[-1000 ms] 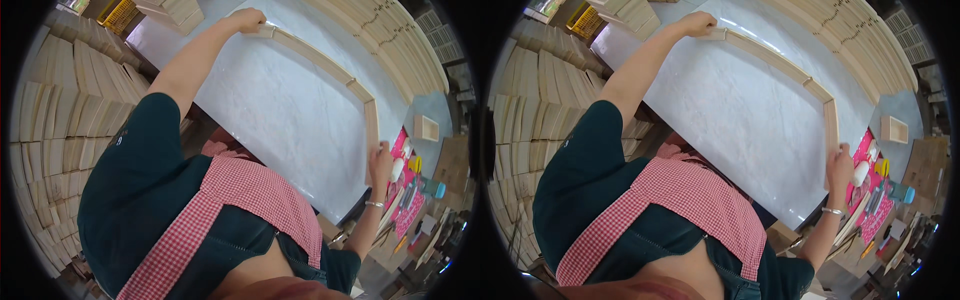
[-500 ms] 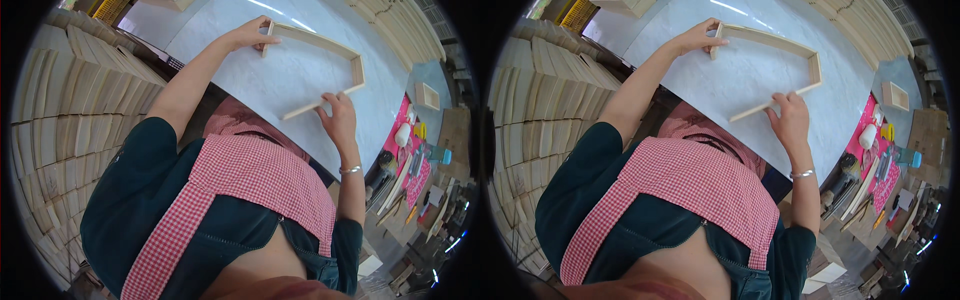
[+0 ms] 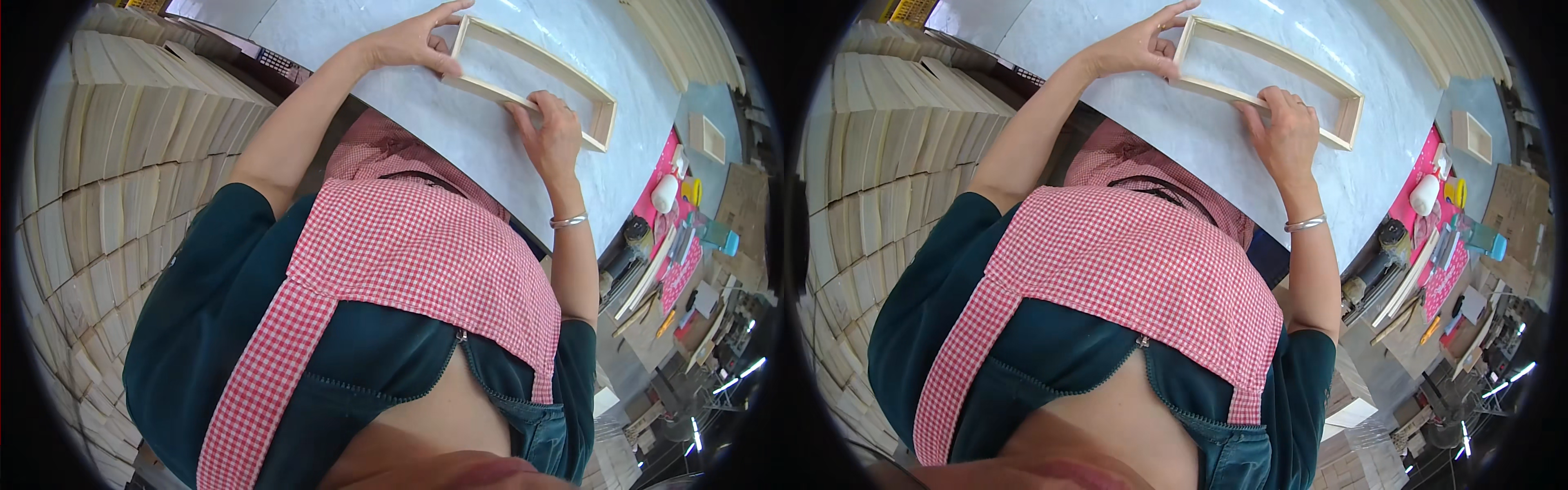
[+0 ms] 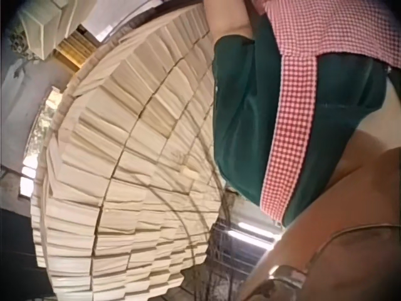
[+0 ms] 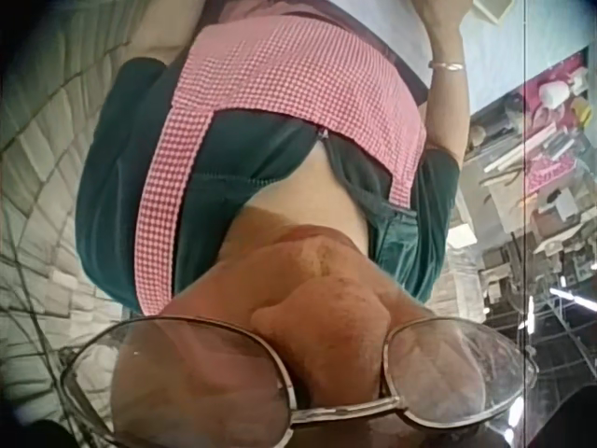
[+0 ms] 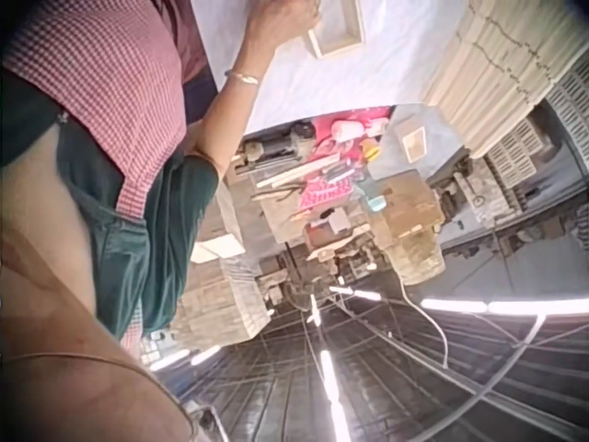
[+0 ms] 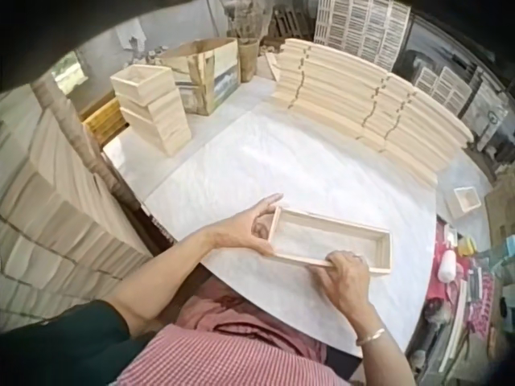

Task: Assembling wooden boxes by gluing and stapling wood pieces together at a workbench.

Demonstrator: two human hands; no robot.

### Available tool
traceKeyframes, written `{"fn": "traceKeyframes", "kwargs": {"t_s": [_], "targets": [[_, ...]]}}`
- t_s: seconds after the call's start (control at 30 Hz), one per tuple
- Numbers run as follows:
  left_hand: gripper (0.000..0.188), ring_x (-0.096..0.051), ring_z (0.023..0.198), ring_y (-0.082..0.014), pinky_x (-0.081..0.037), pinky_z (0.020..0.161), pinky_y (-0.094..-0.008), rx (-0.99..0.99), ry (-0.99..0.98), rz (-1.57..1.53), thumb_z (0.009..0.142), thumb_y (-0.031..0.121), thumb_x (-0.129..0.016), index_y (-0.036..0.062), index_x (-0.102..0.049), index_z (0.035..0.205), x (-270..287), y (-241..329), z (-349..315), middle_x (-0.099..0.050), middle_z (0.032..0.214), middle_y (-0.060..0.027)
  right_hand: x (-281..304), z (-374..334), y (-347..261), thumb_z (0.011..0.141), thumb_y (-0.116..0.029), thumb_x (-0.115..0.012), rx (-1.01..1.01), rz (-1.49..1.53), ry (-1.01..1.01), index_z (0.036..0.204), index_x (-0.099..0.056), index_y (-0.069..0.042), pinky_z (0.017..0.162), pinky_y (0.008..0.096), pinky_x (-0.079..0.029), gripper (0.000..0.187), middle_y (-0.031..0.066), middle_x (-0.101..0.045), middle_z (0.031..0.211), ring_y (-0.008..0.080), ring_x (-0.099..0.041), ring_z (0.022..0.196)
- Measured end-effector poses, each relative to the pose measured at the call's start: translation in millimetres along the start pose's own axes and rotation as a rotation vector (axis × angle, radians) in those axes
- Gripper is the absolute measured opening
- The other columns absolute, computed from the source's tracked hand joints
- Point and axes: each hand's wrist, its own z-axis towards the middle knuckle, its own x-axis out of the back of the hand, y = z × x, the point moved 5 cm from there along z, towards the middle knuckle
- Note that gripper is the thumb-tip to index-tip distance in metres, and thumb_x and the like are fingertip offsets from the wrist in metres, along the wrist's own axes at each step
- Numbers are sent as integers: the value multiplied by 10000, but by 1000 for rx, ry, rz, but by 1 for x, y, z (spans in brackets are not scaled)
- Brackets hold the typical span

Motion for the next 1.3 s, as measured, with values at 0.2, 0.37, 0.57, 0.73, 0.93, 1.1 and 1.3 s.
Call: {"fn": "traceKeyframes", "kwargs": {"t_s": [0.2,0.37,0.57,0.73,0.93,1.1,1.3], "targets": [[951,-605,973,-261,-546,828,-308,54,-160,141,772,143,-855,37,-335,1562,-7,-5,-11,-541,1325,-248,2,-1,1,853,-257,-786,-4,14,15,906,-646,-112,744,316,-434,208,3,-663,787,182,-621,746],[1038,-591,796,-180,-554,756,-261,-76,44,325,734,99,-877,200,-313,1600,-9,18,-26,-556,1358,-113,2,6,-9,854,-218,-775,35,47,21,973,-676,-102,758,328,-448,193,19,-680,912,187,-626,801],[1111,-586,810,-177,-550,781,-256,-57,37,317,701,63,-888,226,-280,1617,-9,13,-24,-562,1331,-100,-2,28,-72,850,-120,-738,239,244,170,1144,-703,-102,797,339,-473,297,49,-648,1113,204,-603,882],[1073,-559,810,-162,-522,776,-256,-86,41,307,722,11,-838,202,-280,1618,-10,18,-24,-596,1207,-97,-22,31,-78,828,-28,-702,272,307,82,1149,-711,-99,801,326,-485,329,47,-661,1074,220,-603,875],[1058,-585,926,-201,-527,846,-284,-181,42,372,733,39,-849,184,-278,1612,-9,14,-21,-522,1382,-109,-26,31,-76,792,24,-686,258,352,59,1144,-719,-82,805,334,-501,369,50,-673,1064,234,-608,876],[1030,-599,1060,-230,-528,912,-313,-203,-3,376,750,86,-851,141,-277,1604,-7,15,-23,-441,1530,-134,-29,31,-78,775,27,-679,250,322,73,1162,-711,-79,827,338,-509,403,47,-671,1105,238,-608,901],[1007,-621,1035,-221,-534,882,-300,-113,-5,385,741,100,-853,108,-313,1592,-13,15,-15,-461,1512,-154,-6,15,-63,800,-16,-716,130,407,158,1201,-698,-91,919,358,-513,408,69,-658,1248,260,-627,1033]]}}
